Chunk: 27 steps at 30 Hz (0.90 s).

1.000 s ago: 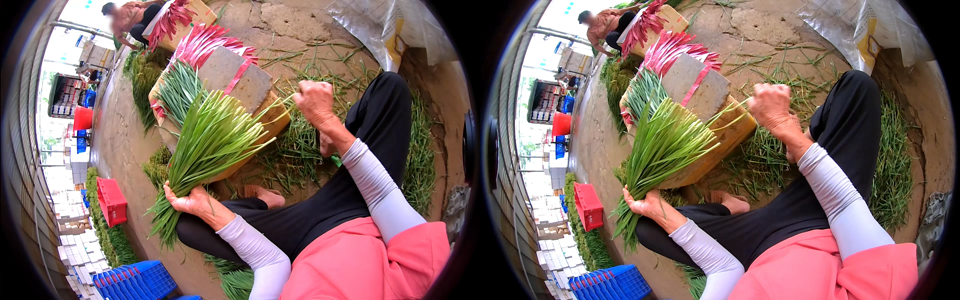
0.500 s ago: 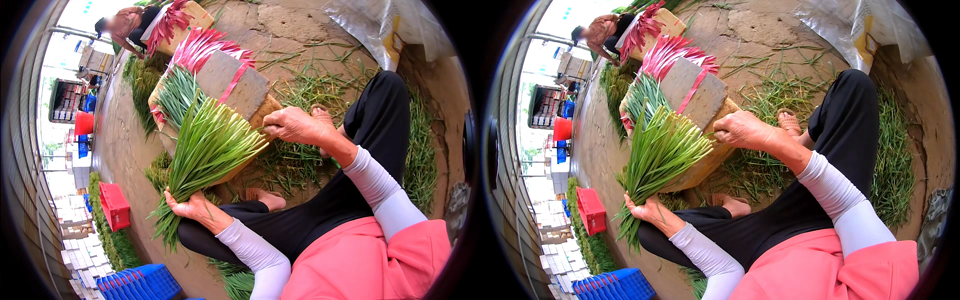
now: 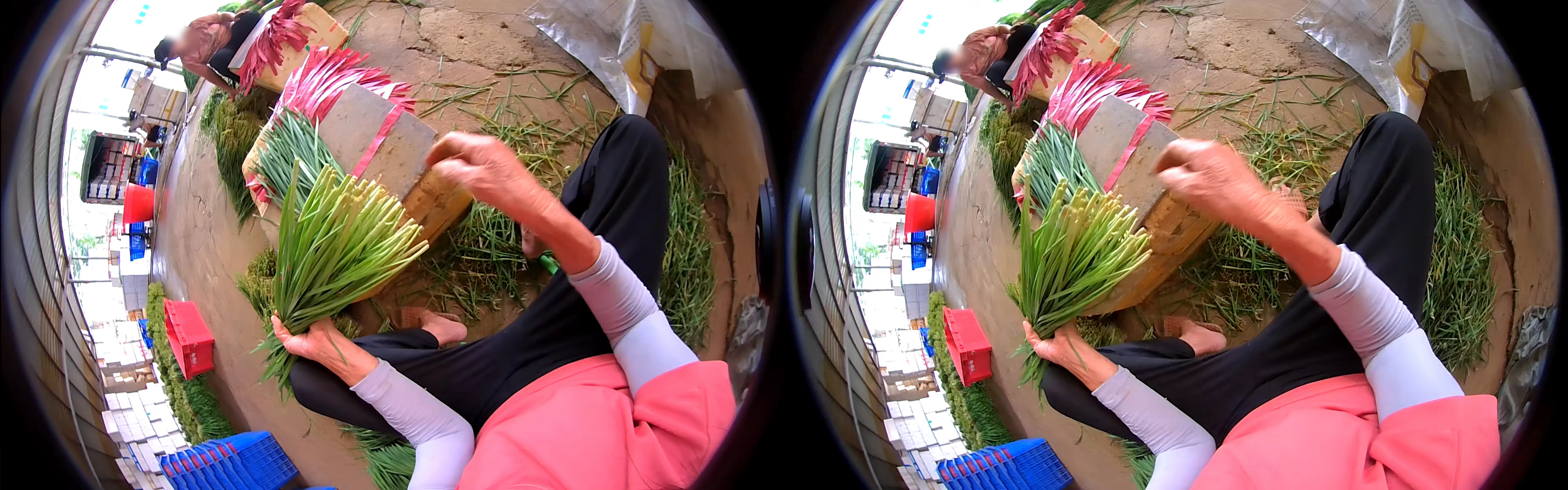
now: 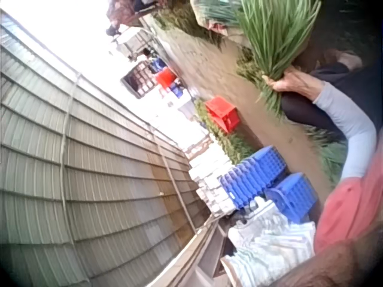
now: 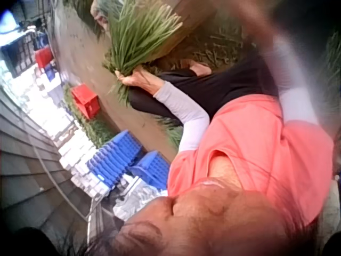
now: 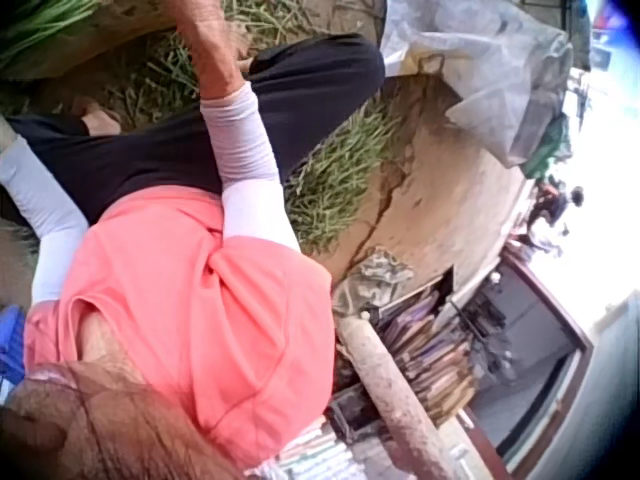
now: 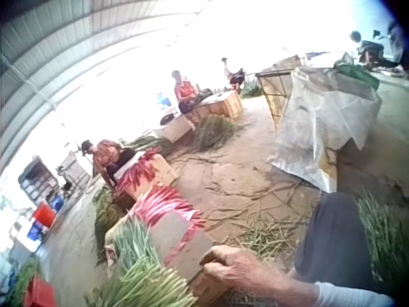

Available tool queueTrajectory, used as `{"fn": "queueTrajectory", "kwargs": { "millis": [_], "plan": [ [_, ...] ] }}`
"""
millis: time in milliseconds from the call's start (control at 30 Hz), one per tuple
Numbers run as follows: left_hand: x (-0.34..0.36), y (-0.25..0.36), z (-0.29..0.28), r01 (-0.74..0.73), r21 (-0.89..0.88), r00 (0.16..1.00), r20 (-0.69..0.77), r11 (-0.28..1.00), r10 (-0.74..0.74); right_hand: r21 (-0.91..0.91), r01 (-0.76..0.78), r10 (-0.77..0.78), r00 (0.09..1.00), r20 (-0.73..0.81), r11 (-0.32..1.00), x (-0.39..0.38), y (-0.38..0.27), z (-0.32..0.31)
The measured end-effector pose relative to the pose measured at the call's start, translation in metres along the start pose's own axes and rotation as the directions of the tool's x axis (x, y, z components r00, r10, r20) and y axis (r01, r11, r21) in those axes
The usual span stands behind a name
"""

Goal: The person holds a bunch of green onions, removes dry or damaged stalks by hand, aligns the roots, and secures the bundle with a pink plastic ribbon by tying a knot.

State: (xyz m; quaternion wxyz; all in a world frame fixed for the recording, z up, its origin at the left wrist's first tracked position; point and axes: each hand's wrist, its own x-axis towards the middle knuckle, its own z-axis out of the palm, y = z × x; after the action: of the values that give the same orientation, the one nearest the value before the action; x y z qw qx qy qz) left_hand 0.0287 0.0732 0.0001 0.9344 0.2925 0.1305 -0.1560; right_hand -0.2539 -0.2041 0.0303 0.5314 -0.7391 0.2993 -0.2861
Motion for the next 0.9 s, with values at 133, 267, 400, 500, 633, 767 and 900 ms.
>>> {"fn": "queueTrajectory", "kwargs": {
  "millis": [133, 267, 400, 500, 633, 767, 900],
  "plan": [
    [-0.003, -0.011, -0.001, 0.042, 0.184, 0.996, 0.072, 0.982, -0.056, 0.038, 0.327, -0.324, 0.944, -0.058, 0.944, 0.007, -0.027, 0.038],
    [-0.002, -0.018, 0.003, -0.019, 0.173, 0.998, -0.059, 0.985, 0.03, -0.129, 0.325, -0.32, 0.946, 0.058, 0.937, 0.019, -0.041, 0.05],
    [-0.005, -0.018, 0.006, 0.017, 0.173, 0.999, -0.047, 0.985, -0.008, -0.283, 0.352, -0.36, 0.933, 0.024, 0.892, 0.022, -0.04, 0.07],
    [-0.002, -0.016, 0.004, 0.1, 0.169, 0.994, -0.066, 0.981, -0.09, -0.221, 0.356, -0.38, 0.922, -0.076, 0.908, 0.024, -0.032, 0.079],
    [0.01, -0.01, -0.003, 0.151, 0.085, 0.987, -0.07, 0.985, -0.145, 0.459, -0.115, 0.088, 0.993, 0.079, 0.881, 0.021, -0.03, 0.063],
    [0.013, -0.01, -0.005, 0.179, 0.071, 0.983, -0.053, 0.981, -0.175, 0.737, -0.172, 0.161, 0.983, 0.086, 0.654, 0.012, -0.02, 0.042],
    [0.016, -0.013, -0.01, 0.094, 0.186, 0.996, -0.013, 0.978, -0.093, 0.802, -0.06, 0.229, 0.968, -0.098, 0.594, 0.012, -0.011, 0.028]
  ]
}}
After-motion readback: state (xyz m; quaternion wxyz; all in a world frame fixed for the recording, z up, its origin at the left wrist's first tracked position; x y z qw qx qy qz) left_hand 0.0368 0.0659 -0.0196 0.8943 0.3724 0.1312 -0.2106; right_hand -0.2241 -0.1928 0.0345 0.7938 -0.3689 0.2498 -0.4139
